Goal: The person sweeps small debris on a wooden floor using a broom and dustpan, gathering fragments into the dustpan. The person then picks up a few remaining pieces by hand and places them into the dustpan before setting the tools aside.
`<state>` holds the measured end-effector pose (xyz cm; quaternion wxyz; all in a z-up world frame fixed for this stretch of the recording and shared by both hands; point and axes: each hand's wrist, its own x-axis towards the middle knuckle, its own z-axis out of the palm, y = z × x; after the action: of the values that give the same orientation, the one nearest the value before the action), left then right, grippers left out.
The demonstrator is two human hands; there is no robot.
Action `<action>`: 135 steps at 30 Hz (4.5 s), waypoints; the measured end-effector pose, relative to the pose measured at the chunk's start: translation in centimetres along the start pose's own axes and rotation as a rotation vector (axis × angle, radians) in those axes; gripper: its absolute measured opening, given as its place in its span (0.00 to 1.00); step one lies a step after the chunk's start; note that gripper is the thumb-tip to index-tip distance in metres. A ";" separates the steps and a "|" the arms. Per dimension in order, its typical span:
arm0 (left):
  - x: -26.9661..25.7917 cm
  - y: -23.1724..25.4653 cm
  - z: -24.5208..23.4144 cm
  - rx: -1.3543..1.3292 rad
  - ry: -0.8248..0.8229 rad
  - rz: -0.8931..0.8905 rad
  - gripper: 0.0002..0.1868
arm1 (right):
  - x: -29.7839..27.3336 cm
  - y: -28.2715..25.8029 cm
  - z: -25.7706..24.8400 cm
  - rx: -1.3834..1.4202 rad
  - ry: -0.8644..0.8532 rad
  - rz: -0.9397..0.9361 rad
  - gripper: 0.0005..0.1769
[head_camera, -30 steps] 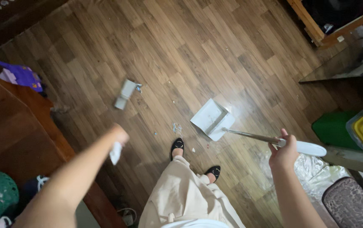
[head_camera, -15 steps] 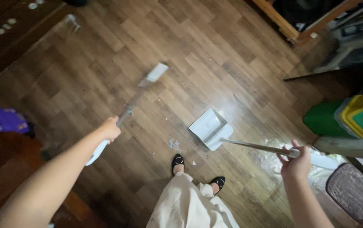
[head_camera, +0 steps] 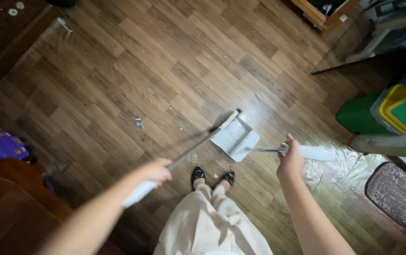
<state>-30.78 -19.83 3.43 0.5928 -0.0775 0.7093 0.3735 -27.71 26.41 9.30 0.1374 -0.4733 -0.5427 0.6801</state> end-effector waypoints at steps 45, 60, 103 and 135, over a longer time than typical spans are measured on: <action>-2.8 3.0 -16.0 -0.227 0.036 -0.090 0.40 | 2.0 -1.1 4.8 0.044 0.060 -0.050 0.17; 4.6 1.5 -10.3 -0.069 0.143 0.076 0.37 | -1.5 -0.4 4.5 -0.002 0.079 -0.029 0.20; 0.9 8.0 -26.0 -0.129 -0.137 -0.003 0.38 | 1.1 -2.3 1.7 0.170 0.341 -0.012 0.11; 17.2 28.1 -32.3 0.554 0.571 0.154 0.18 | 3.9 -7.3 2.6 0.329 0.510 0.066 0.15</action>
<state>-76.50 -14.25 0.86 0.3407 0.0380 0.9230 0.1750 -34.19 30.26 13.60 0.3218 -0.6176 -0.3578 0.6221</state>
